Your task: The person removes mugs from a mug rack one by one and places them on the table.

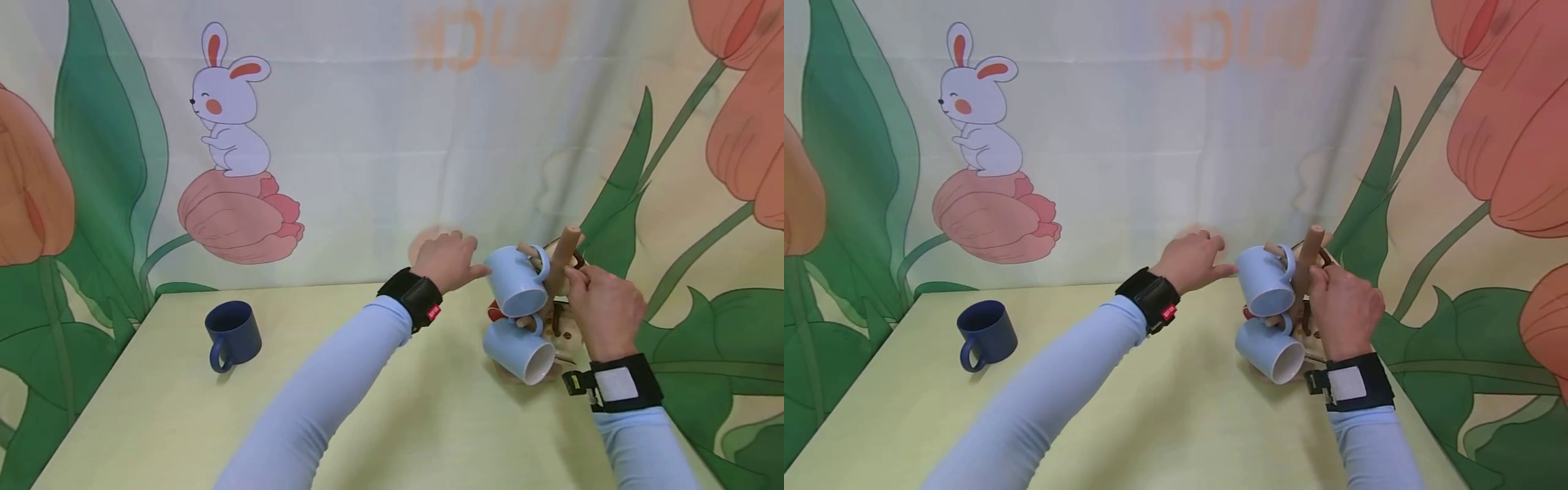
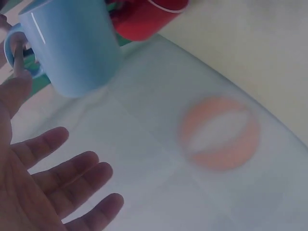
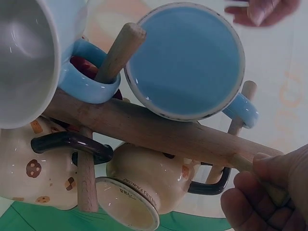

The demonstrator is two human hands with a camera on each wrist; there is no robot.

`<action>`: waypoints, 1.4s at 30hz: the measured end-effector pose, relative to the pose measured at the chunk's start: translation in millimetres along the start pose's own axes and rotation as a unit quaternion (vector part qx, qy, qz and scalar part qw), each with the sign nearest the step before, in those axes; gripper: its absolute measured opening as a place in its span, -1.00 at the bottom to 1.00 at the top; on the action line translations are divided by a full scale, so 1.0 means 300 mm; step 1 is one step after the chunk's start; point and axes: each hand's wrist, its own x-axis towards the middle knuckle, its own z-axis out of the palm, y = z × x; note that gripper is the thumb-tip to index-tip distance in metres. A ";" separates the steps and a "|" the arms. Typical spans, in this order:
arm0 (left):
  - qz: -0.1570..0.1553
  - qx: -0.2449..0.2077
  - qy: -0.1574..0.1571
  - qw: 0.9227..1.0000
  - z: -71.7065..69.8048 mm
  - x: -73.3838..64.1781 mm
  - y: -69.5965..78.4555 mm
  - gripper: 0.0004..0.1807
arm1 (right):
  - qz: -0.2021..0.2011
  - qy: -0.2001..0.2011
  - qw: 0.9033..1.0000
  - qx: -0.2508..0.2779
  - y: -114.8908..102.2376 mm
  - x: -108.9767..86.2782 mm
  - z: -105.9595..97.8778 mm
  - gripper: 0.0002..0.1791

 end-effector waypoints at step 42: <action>0.070 0.111 0.048 0.990 -0.007 0.111 0.247 -0.69 | 0.054 -0.347 0.926 0.139 0.169 0.251 0.030 -0.27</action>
